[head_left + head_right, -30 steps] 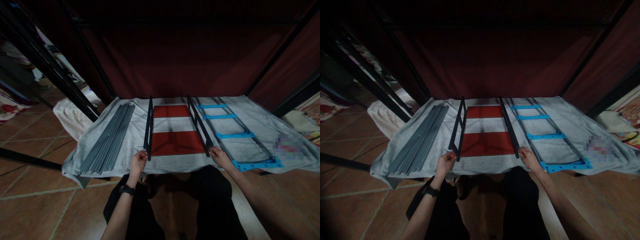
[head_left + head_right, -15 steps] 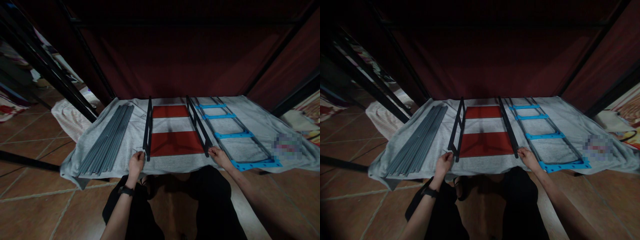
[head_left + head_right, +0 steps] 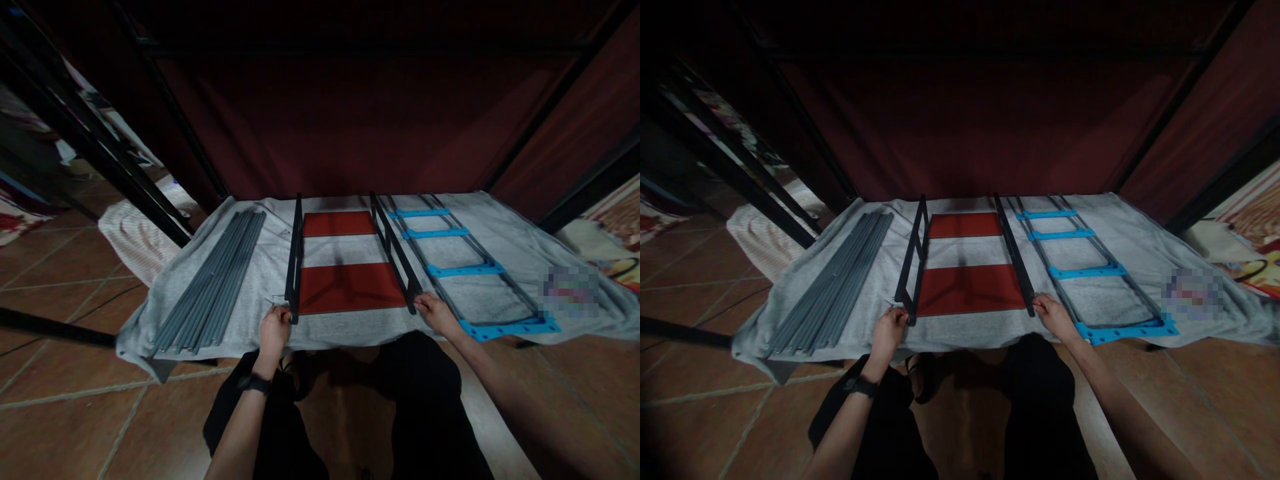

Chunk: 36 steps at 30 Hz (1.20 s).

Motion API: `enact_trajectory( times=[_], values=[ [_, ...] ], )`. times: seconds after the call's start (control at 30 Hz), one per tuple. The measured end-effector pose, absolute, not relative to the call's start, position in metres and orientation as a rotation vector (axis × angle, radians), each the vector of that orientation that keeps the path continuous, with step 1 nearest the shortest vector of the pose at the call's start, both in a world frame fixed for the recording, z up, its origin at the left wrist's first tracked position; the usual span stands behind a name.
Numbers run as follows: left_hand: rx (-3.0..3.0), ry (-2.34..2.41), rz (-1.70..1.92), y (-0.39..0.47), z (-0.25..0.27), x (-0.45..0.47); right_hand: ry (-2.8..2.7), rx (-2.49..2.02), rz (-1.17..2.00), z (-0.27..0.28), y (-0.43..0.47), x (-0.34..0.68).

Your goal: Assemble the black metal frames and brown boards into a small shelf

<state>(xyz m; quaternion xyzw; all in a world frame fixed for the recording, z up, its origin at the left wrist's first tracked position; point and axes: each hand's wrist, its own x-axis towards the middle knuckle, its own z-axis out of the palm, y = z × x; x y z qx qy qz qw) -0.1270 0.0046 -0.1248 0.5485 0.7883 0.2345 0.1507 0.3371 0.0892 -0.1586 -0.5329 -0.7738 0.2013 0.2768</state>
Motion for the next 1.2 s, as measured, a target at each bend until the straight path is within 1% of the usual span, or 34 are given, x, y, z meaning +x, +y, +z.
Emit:
enact_trajectory(
  times=[0.13,0.3,0.5,0.67,0.83,0.93,1.1,1.2],
  values=[
    [1.605,2.229,0.577,0.006,-0.123,-0.128,-2.094,-1.424,0.555,-0.158,0.089,0.337],
    [1.612,2.235,0.650,0.003,-0.126,-0.129,-2.083,-1.418,0.545,-0.158,0.088,0.338],
    [1.704,2.262,0.476,0.005,-0.121,-0.128,-2.151,-1.409,0.545,-0.151,0.087,0.335],
    [1.658,2.267,0.516,0.005,-0.121,-0.130,-2.157,-1.435,0.548,-0.146,0.087,0.335],
    [1.693,2.278,0.456,0.006,-0.122,-0.130,-2.187,-1.426,0.578,-0.143,0.090,0.336],
    [1.702,2.259,0.474,0.009,-0.125,-0.133,-2.245,-1.395,0.571,-0.141,0.092,0.336],
    [1.626,2.250,0.632,0.007,-0.131,-0.136,-2.218,-1.371,0.588,-0.142,0.090,0.338],
    [1.722,2.272,0.604,0.004,-0.128,-0.133,-2.171,-1.386,0.578,-0.147,0.089,0.338]
  ],
)
